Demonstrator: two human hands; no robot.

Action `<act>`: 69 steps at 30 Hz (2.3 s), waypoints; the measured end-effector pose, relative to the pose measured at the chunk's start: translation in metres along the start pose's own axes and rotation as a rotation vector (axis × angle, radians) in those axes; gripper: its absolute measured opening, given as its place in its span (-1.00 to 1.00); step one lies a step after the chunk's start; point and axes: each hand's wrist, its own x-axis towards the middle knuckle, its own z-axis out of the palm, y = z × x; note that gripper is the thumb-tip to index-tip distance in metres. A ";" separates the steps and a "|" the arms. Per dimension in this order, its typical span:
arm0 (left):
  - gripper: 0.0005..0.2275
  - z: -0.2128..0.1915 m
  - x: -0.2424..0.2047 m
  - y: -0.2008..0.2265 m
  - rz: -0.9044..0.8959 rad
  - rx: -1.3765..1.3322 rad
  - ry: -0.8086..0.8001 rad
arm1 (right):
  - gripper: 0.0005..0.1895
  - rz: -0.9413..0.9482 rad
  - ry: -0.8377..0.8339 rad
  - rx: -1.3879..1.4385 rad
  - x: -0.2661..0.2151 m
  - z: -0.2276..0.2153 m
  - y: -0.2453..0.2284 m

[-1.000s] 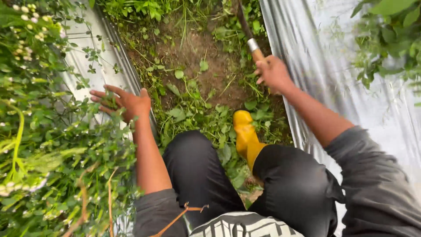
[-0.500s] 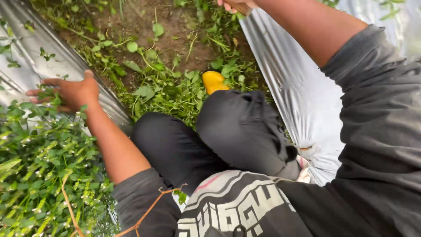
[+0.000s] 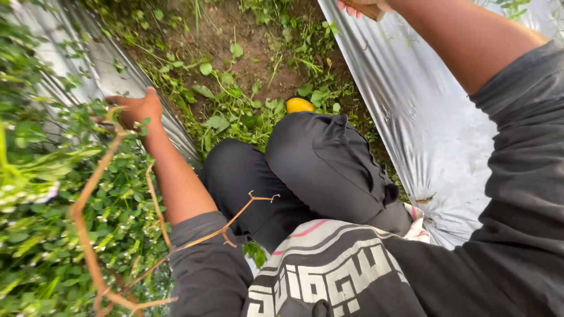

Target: Weeding a garden bed using a hand sickle

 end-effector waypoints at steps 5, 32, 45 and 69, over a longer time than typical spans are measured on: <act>0.02 -0.037 -0.045 0.038 -0.105 -0.042 -0.085 | -0.45 0.044 0.156 -0.136 -0.090 0.011 -0.085; -0.14 -0.064 -0.005 0.175 0.032 0.183 -0.282 | -0.73 -0.126 0.347 0.665 0.099 0.103 -0.112; -0.32 -0.022 0.038 0.247 0.533 -0.313 -0.103 | -0.70 -0.290 0.355 0.630 0.208 0.150 -0.167; -0.37 0.016 0.037 0.204 0.653 -0.465 0.005 | -0.71 -0.074 0.275 0.797 0.209 0.151 -0.189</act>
